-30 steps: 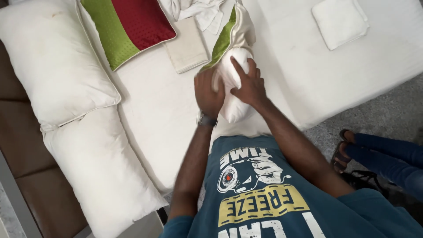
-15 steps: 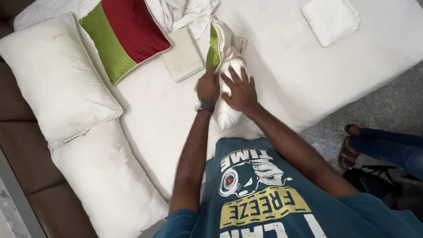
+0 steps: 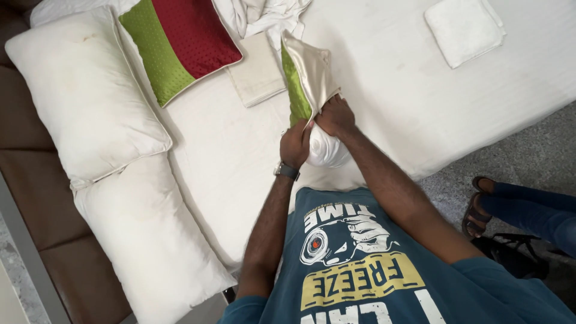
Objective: The person inserts a white pillow into a two-toned green and red pillowcase on a bed. They repeatedly adjust the pillow inside the case, flip it over, and smooth the fabric to ensure it fits properly.
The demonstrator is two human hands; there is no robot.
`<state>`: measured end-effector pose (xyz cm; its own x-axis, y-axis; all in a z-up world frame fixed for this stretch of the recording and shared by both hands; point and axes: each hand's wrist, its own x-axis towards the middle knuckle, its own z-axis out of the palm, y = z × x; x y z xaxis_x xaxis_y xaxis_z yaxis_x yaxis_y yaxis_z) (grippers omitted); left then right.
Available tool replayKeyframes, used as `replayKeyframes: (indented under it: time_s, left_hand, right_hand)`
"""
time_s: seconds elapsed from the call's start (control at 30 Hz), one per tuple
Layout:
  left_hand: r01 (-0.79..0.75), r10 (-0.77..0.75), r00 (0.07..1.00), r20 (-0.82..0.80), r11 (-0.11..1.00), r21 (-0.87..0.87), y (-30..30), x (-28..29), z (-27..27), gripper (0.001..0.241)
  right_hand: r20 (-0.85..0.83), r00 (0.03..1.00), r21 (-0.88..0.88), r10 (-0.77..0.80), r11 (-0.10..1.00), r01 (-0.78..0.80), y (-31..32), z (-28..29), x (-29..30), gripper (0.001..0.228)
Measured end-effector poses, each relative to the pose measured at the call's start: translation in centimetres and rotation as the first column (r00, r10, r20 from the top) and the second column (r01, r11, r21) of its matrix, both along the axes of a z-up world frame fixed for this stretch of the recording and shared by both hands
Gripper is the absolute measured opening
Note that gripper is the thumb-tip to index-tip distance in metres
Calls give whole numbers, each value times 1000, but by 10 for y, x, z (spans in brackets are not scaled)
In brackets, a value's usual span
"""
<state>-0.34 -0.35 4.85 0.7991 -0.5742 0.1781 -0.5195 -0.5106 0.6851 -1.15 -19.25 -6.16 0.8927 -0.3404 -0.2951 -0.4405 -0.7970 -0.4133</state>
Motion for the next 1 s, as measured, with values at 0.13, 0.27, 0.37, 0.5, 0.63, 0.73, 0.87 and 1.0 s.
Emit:
replayKeyframes:
  time_s: [0.13,0.27,0.37,0.5,0.63,0.73,0.87,1.0]
  left_hand:
    - [-37,35,998,56,999,35,-4,-10,5,33]
    - [-36,-46,972,230,940,339,-11,-31,52,94]
    - [46,-94,993,74,872,487,-23,-31,53,107]
    - [97,-89,995,-41,877,471,-35,-28,37,108]
    - [102,-84,995,-58,882,460,-39,-23,32,109]
    - [98,-73,995,-71,873,478,-39,-19,27,109]
    - [87,-48,995,-91,864,496,-33,-15,24,105]
    - [37,0,998,-70,850,525,-25,-18,24,102]
  right_hand:
    - [95,995,80,4,997,-12,-2,35,-4,68]
    - [169,959,691,-227,721,49,-5,77,-22,73]
    - [251,891,834,-377,552,-1,-16,68,-40,53]
    - [409,736,733,-540,675,88,-16,66,-61,32]
    - [514,650,521,-560,806,282,-24,54,-58,19]
    - [623,675,375,-394,908,184,-22,82,-44,25]
    - [642,739,286,-203,958,14,-27,89,-24,28]
    - [620,778,244,-98,967,-73,-35,75,-14,18]
